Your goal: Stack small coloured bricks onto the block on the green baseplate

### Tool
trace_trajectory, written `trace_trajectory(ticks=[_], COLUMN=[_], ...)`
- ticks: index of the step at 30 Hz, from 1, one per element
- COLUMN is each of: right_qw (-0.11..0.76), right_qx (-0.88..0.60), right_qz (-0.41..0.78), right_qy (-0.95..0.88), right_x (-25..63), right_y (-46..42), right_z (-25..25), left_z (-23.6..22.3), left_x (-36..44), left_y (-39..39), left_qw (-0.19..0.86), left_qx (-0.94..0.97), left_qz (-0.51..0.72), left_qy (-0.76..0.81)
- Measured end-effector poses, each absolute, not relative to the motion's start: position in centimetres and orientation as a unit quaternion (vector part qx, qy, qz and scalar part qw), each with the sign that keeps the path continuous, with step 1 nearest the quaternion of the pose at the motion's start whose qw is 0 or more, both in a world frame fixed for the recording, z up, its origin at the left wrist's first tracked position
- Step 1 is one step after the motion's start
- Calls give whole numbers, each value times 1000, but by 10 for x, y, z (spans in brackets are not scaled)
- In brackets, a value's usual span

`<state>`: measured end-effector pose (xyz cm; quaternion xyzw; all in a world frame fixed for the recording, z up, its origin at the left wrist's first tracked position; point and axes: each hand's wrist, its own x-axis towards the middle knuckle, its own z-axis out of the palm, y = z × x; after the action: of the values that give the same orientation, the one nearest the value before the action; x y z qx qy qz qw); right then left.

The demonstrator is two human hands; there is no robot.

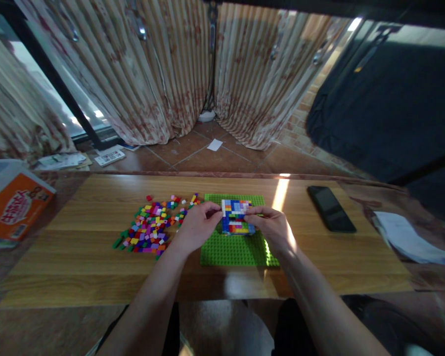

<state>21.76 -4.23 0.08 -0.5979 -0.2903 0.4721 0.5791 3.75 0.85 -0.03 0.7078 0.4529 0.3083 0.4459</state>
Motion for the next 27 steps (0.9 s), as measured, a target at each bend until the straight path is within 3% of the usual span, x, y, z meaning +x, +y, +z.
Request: trace_trajectory(ticks=[9,14,18,24,27], right_qw=[575,661,697,624,539], right_qx=[-599,-597,-566,-531,-523], right_qz=[448,306,283,307,313], right_qy=[-332,-336,-338,-484,-581], right_x=[231,253,239,185,161], right_y=[-42,-43,-44,-61,-69], right_z=[1,12,16,23,23], left_z=[-1,0,5,12,14], left_x=[29,15,5,-16,-27], left_y=[11,21,25,27,29], left_qw=[445,443,434,447,418], left_qx=[706,662,618,516,500], left_qz=[318,374,421,510,539], left_qy=[449,475,502,524,535])
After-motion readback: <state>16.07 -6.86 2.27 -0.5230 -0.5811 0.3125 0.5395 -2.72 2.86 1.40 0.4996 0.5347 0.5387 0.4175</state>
